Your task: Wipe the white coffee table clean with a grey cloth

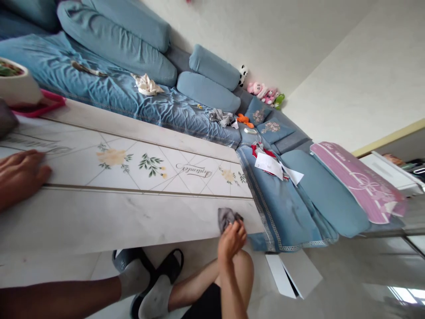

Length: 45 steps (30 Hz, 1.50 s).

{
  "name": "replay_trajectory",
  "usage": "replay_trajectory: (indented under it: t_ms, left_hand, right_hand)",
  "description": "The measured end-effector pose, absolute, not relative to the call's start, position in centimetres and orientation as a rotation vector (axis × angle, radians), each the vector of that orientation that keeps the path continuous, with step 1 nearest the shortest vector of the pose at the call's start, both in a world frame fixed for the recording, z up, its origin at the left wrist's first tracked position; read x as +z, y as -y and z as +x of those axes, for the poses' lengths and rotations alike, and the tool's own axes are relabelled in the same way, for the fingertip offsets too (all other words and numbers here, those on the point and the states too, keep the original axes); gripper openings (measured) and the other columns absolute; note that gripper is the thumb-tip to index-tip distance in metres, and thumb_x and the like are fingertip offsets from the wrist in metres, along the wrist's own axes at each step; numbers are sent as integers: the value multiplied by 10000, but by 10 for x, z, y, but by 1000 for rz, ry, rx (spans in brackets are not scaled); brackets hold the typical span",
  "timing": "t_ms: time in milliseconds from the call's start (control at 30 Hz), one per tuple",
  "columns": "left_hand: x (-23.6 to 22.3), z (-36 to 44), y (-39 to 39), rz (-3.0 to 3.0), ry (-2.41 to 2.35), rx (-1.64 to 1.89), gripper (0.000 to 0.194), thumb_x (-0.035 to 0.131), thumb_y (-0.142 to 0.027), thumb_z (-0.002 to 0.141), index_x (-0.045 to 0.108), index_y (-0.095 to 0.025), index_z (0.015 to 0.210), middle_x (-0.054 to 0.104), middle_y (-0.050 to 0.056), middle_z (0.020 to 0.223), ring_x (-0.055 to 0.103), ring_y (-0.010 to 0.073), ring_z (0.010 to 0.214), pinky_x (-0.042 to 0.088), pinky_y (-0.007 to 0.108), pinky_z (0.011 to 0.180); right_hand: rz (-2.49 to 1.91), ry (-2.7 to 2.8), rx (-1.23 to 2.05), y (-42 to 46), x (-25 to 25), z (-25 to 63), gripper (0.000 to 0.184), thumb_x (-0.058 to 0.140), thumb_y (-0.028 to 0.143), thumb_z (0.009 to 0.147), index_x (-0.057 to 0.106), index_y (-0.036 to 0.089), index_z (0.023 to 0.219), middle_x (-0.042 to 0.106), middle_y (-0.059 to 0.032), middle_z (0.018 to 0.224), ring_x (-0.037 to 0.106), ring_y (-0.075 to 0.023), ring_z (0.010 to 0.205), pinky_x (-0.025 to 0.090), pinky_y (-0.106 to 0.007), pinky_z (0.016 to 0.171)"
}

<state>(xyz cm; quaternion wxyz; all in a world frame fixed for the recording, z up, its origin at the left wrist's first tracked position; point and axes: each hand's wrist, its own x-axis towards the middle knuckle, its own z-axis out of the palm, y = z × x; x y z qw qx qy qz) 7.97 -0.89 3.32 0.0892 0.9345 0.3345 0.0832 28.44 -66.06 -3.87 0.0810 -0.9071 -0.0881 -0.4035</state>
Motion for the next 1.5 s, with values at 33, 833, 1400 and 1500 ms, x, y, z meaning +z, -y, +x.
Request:
replay_trajectory:
  t_ms: [33,833,1400,1500]
  left_hand:
    - [35,80,10,2780,-989,222,874,192,-562,1120,425,14,1736,456,277,1791,458,473,1654,351,639,1384]
    - [13,77,-21,2864,-901,194,1002,216,-694,1109,402,57,1746,379,321,1819,420,493,1681,403,671,1330]
    - [22,80,-14,2856,-942,123,848,344,-522,1116,378,41,1749,408,308,1812,450,475,1655,353,648,1376]
    - [17,79,-17,2866,-928,168,839,400,-507,1107,378,21,1759,398,299,1823,457,465,1654,362,655,1369]
  right_hand:
    - [-2704,311,-1175,630,-46,265,347,379,353,1207,690,200,1229,718,-249,1362,654,-393,1153,459,-508,921]
    - [-2515,920,-852,545,-56,185,220,532,140,1128,674,221,1275,679,-151,1493,610,-314,1350,442,-472,1097]
    - [-2438,1151,-817,596,-70,201,390,660,179,1103,687,256,1484,660,-161,1544,620,-348,1404,556,-519,1105]
    - [-2448,1193,-847,684,-51,259,412,594,108,1094,739,293,1432,726,-111,1456,683,-305,1310,587,-493,1080]
